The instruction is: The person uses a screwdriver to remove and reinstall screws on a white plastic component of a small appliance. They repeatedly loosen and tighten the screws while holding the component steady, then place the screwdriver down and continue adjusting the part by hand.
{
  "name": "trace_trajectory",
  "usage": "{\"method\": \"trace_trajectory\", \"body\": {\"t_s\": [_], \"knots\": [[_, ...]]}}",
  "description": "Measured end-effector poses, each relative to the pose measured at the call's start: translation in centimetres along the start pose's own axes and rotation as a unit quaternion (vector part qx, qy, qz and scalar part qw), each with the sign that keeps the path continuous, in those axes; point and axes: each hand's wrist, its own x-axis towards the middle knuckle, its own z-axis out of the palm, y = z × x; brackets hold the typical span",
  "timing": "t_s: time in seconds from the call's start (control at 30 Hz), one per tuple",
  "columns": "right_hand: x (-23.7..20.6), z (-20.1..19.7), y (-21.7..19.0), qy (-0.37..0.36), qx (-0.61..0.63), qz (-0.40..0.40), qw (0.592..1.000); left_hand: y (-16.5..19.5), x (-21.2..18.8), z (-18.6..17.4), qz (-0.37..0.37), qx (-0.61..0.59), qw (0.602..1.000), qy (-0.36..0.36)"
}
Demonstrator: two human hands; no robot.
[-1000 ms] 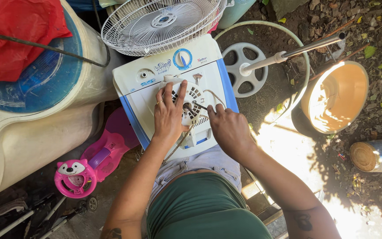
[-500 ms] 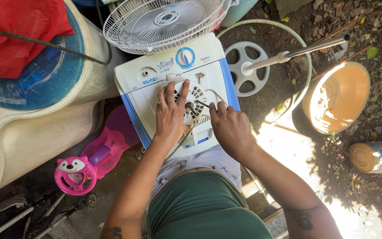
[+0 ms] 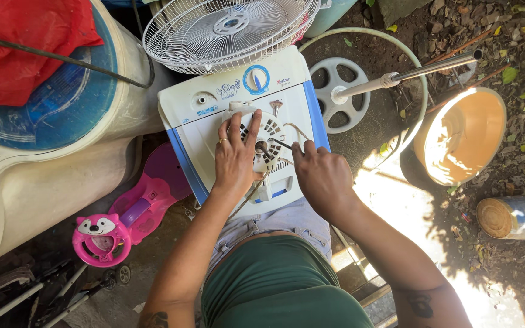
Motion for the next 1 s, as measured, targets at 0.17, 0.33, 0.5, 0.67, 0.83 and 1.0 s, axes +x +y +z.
{"method": "trace_trajectory", "body": {"t_s": [0.17, 0.33, 0.5, 0.67, 0.83, 1.0], "knots": [[0.4, 0.5, -0.5, 0.027, -0.031, -0.012, 0.999, 0.0, 0.0, 0.0, -0.003, 0.009, 1.000, -0.004], [0.6, 1.4, -1.3, 0.034, -0.071, -0.015, 0.997, 0.1, 0.1, 0.2, 0.001, 0.010, 1.000, -0.004], [1.1, 1.5, -1.7, -0.011, -0.080, -0.022, 0.997, 0.1, 0.1, 0.3, 0.000, 0.013, 1.000, -0.011], [0.6, 1.1, -0.4, 0.022, -0.021, -0.035, 0.999, 0.0, 0.0, 0.1, -0.004, 0.011, 1.000, -0.007], [0.5, 1.3, -0.4, 0.041, 0.021, -0.033, 0.998, 0.0, 0.0, 0.1, 0.000, 0.010, 1.000, -0.001], [0.2, 1.4, 0.0, 0.052, 0.060, -0.013, 0.997, 0.0, 0.0, 0.1, -0.002, 0.004, 1.000, -0.003]]}}
